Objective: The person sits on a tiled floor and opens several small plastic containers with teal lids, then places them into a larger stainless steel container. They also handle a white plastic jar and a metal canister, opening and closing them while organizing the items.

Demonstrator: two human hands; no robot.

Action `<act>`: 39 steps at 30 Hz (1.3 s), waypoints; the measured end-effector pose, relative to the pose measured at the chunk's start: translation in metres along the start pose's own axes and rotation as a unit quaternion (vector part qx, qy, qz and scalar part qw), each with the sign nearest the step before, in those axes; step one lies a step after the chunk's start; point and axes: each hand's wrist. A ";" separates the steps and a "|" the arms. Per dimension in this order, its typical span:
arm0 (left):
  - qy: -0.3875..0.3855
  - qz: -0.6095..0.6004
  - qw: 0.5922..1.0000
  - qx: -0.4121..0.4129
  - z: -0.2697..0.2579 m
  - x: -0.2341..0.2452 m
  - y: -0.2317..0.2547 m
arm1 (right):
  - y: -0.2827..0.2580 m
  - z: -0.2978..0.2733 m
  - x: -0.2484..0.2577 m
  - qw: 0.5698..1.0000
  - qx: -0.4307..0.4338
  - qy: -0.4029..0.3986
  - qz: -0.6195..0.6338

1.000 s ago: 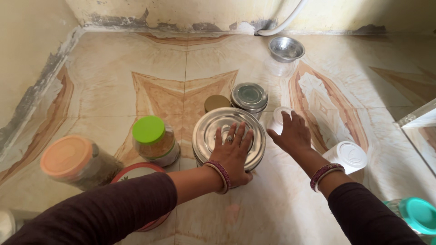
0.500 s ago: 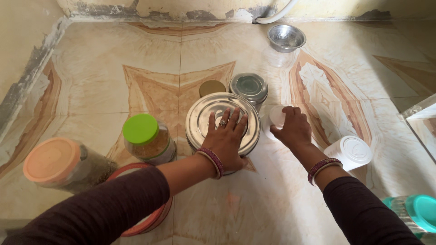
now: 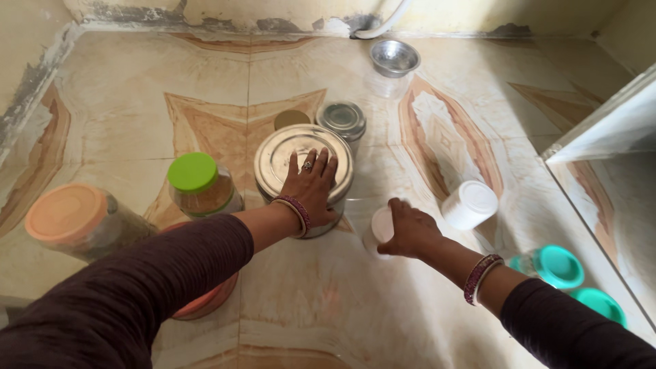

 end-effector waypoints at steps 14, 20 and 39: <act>-0.126 -0.144 0.977 -0.093 -0.018 -0.060 0.129 | 0.055 -0.073 -0.011 0.926 -0.181 -0.055 0.326; -0.161 -0.234 0.958 -0.041 0.004 -0.078 0.159 | 0.063 -0.080 -0.017 0.937 -0.169 -0.065 0.299; -0.136 -0.242 0.954 -0.112 0.026 -0.080 0.149 | 0.078 -0.095 -0.008 0.973 0.163 0.092 0.135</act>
Point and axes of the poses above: each hand's wrist, its own z-axis towards the middle knuckle, its own x-axis out of the back of the hand, y = z × x, and after that the axes turned 7 degrees about y, right-handed
